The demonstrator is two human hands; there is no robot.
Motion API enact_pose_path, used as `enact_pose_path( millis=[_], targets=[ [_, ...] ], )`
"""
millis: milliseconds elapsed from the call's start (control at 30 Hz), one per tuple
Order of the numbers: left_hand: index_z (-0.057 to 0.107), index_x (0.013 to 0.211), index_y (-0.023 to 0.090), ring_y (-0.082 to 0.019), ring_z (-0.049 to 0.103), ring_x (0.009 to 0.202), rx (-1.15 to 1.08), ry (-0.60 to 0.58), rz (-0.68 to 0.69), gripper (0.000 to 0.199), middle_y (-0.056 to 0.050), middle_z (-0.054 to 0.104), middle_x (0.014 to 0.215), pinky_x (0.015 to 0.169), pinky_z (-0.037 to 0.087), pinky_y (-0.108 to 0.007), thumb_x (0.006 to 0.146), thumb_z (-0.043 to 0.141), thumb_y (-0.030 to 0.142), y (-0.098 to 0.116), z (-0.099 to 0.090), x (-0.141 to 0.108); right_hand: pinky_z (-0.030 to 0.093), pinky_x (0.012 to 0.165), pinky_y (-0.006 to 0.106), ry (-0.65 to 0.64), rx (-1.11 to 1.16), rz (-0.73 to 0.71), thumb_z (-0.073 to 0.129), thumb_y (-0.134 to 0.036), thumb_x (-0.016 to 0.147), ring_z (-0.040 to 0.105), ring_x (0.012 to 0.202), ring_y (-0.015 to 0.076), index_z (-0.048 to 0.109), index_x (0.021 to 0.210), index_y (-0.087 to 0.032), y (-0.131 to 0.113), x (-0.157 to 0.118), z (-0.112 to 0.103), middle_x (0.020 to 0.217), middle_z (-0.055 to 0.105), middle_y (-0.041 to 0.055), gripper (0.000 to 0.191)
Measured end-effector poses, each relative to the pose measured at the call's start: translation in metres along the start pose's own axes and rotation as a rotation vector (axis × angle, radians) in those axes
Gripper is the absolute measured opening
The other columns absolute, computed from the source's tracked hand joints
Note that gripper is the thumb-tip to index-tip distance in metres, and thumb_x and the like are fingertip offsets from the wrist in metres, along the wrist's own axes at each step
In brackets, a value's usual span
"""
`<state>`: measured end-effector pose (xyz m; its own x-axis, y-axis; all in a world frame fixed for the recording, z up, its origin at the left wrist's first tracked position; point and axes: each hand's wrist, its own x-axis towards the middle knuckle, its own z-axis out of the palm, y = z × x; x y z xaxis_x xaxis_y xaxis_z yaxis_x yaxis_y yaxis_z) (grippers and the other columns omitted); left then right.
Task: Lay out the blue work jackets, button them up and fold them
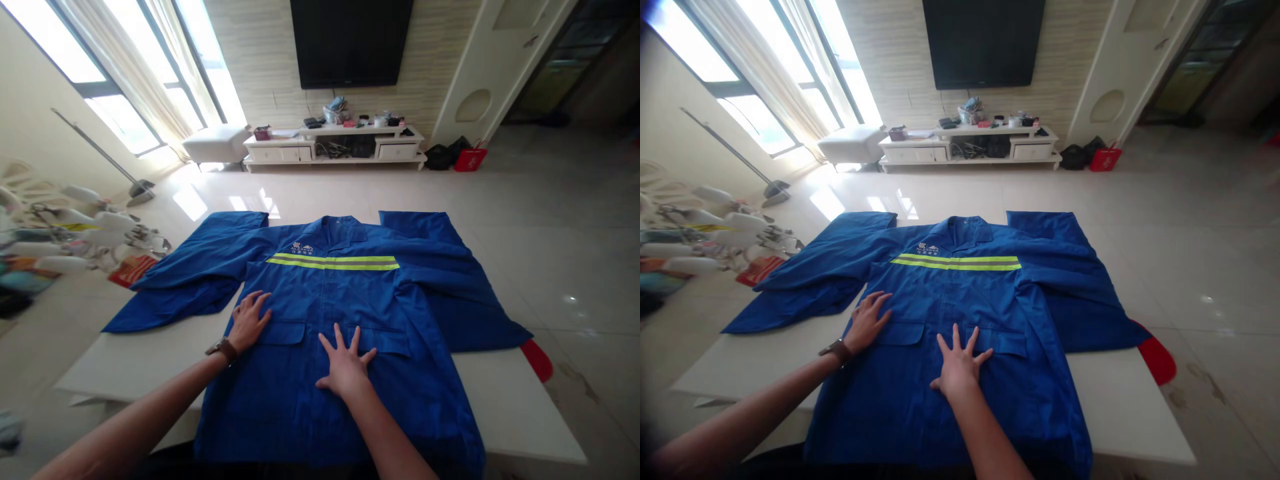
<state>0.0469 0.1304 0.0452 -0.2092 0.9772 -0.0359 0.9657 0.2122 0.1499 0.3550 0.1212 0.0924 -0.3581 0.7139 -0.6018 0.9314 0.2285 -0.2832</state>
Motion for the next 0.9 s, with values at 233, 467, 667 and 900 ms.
enact_pose_path(
  millis=[233,467,667,900],
  targets=[
    [0.027,0.164,0.029,-0.036,0.016,0.157,0.072,-0.042,-0.358,0.07,-0.009,0.02,0.171,0.12,0.024,-0.063,0.098,0.029,0.054,-0.126,-0.009,-0.006,0.0,0.1,0.089,0.026,-0.077,-0.074,0.076,-0.072,0.071,-0.019,0.15,0.0543,0.01,0.16,-0.051,-0.01,0.01,0.01,0.171,-0.018,0.004,0.114],
    [0.032,0.162,0.029,-0.032,0.021,0.156,0.104,0.013,-0.213,0.071,-0.008,0.027,0.169,0.121,0.025,-0.055,0.098,0.024,0.057,-0.138,0.004,-0.05,-0.004,0.097,0.09,0.016,-0.026,-0.105,0.069,-0.079,0.073,-0.029,0.146,0.0546,0.01,0.158,-0.058,-0.017,0.018,0.018,0.168,-0.027,-0.0026,0.105],
    [0.041,0.158,0.031,-0.037,0.033,0.148,0.045,0.071,-0.193,0.066,-0.01,0.037,0.164,0.109,0.037,-0.058,0.097,0.03,0.054,-0.132,-0.003,-0.058,-0.007,0.099,0.088,0.028,-0.018,-0.083,0.067,-0.079,0.074,-0.036,0.144,0.0515,0.007,0.157,-0.058,-0.016,0.03,0.017,0.166,-0.032,-0.0064,0.106],
    [0.047,0.154,0.029,-0.034,0.033,0.147,-0.05,0.139,-0.196,0.059,-0.008,0.04,0.162,0.111,0.033,-0.056,0.098,0.038,0.041,-0.13,-0.003,-0.06,-0.005,0.1,0.088,-0.008,-0.071,-0.006,0.066,-0.083,0.071,-0.036,0.143,0.0516,-0.001,0.157,-0.059,-0.035,0.067,-0.004,0.163,-0.039,-0.0077,0.111]
  ],
)
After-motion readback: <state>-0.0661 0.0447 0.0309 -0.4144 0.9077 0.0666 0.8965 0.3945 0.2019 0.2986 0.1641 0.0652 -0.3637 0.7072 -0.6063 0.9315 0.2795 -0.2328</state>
